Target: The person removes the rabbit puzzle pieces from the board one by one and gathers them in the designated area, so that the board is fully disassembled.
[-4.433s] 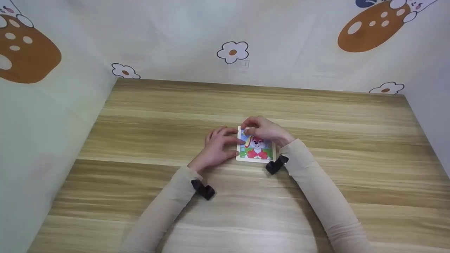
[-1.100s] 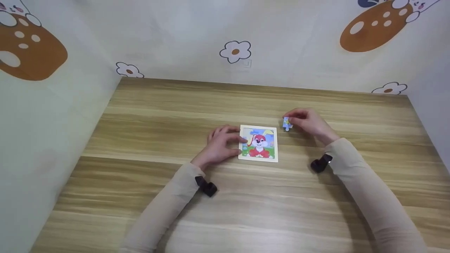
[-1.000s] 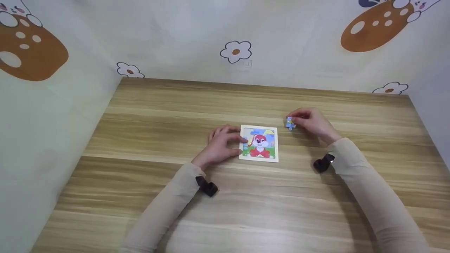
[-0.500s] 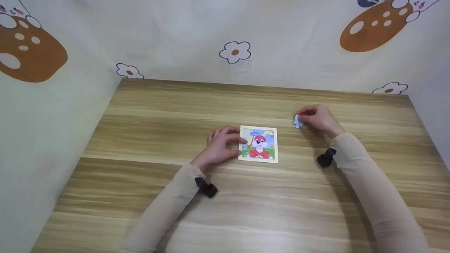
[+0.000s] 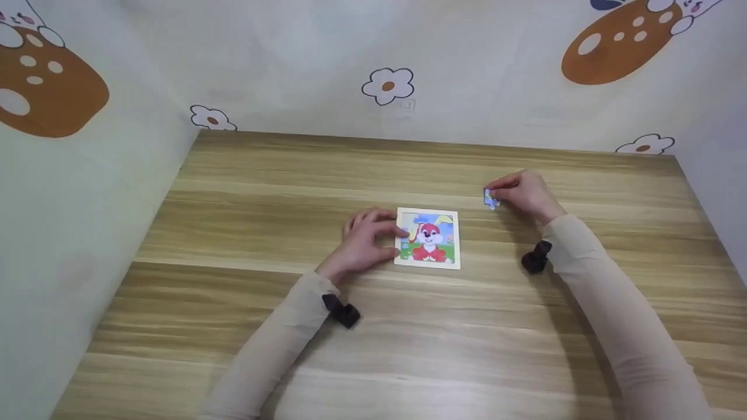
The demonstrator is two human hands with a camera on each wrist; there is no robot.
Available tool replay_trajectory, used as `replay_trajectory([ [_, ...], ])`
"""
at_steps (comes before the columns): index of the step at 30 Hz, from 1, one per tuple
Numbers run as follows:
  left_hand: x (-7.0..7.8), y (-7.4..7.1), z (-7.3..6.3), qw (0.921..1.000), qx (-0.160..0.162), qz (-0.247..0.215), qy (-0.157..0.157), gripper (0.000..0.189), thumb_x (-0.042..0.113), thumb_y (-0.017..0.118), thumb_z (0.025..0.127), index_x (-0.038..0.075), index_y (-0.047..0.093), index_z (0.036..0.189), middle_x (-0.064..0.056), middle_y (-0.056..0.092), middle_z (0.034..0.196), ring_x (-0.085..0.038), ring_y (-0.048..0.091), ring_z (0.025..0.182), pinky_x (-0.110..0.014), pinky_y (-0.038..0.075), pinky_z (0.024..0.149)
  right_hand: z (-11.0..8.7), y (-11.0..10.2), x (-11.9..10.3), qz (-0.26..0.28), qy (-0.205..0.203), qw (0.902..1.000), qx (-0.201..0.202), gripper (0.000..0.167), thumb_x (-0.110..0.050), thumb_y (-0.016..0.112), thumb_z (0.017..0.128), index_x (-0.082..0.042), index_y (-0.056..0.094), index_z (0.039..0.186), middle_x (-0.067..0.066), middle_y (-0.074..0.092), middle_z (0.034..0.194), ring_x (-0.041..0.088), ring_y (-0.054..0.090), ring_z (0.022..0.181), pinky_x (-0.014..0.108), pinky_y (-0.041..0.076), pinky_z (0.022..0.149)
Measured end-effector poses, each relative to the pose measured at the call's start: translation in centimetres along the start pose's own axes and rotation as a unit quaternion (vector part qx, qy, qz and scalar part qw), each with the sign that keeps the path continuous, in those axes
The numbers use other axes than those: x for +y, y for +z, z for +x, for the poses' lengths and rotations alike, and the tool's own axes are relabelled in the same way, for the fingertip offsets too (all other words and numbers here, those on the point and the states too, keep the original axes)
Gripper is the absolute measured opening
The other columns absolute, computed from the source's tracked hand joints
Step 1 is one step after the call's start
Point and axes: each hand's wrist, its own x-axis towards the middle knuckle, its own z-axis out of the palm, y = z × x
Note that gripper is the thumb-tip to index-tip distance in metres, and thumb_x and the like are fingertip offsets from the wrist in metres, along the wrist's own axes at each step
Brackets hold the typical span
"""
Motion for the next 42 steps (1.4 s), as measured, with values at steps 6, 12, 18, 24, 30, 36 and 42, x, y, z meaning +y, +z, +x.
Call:
replay_trajectory([
  [6,-0.2,0.0,-0.2,1.0,0.006,-0.003,0.003,0.03,0.016,0.077,0.078,0.017,0.073,0.107,-0.005,0.047,0.137,-0.033,0.026,0.133,-0.054,0.006,0.106,0.2,0.7,0.2,0.019,-0.022,0.9994,0.021,0.02,-0.007,0.067,0.09,0.003,0.071,0.107,0.016,0.068,0.107,0.019,0.057,0.094,0.024,0.041,0.08],
  [12,0.0,0.0,-0.2,0.9999,0.004,-0.012,0.007,0.029,0.015,0.077,0.079,0.016,0.073,0.108,-0.006,0.047,0.137,-0.033,0.026,0.133,-0.053,0.006,0.106,0.4,0.9,0.4,0.044,-0.014,0.9985,0.029,0.018,-0.006,0.067,0.09,0.005,0.069,0.104,0.009,0.067,0.095,0.012,0.055,0.084,0.021,0.041,0.075],
  [18,0.3,0.1,-0.1,0.9995,0.006,-0.025,-0.017,0.027,0.013,0.076,0.08,0.015,0.073,0.107,-0.007,0.047,0.137,-0.032,0.026,0.133,-0.051,0.004,0.108,0.4,0.7,0.5,0.032,-0.02,0.999,0.024,0.019,-0.007,0.066,0.09,0.004,0.07,0.106,0.011,0.068,0.1,0.014,0.055,0.086,0.022,0.041,0.076],
  [24,0.9,0.0,0.0,0.9964,0.038,-0.067,-0.033,0.023,0.009,0.073,0.081,0.012,0.073,0.104,-0.008,0.054,0.132,-0.031,0.036,0.128,-0.052,0.011,0.107,0.0,0.8,0.2,0.052,-0.017,0.9982,0.024,0.023,-0.01,0.062,0.093,0.004,0.067,0.11,0.015,0.067,0.108,0.014,0.058,0.092,0.022,0.043,0.077],
  [30,1.9,0.5,0.2,0.9929,0.046,-0.1,-0.045,0.02,0.009,0.072,0.083,0.012,0.073,0.102,-0.006,0.058,0.127,-0.028,0.043,0.125,-0.05,0.02,0.106,-0.5,0.9,-0.4,0.061,-0.02,0.9974,0.032,0.025,-0.012,0.061,0.092,0.003,0.065,0.111,0.016,0.064,0.115,0.016,0.056,0.096,0.023,0.042,0.078],
  [36,2.6,1.3,0.7,0.9873,0.053,-0.146,-0.035,0.018,0.004,0.071,0.082,0.007,0.073,0.1,-0.006,0.06,0.119,-0.025,0.049,0.12,-0.039,0.032,0.104,-1.1,1.4,-0.8,0.084,-0.049,0.9947,0.034,0.022,-0.006,0.06,0.09,0.004,0.066,0.108,0.014,0.065,0.106,0.013,0.057,0.085,0.021,0.045,0.068],
  [42,2.6,2.0,0.9,0.9952,0.047,-0.084,-0.017,0.022,0.004,0.074,0.077,0.01,0.075,0.098,-0.006,0.06,0.122,-0.027,0.046,0.121,-0.046,0.023,0.105,-1.7,2.5,-1.6,0.088,-0.071,0.9933,0.023,0.02,-0.006,0.065,0.088,0.005,0.067,0.105,0.013,0.065,0.102,0.014,0.056,0.083,0.021,0.045,0.069],
])
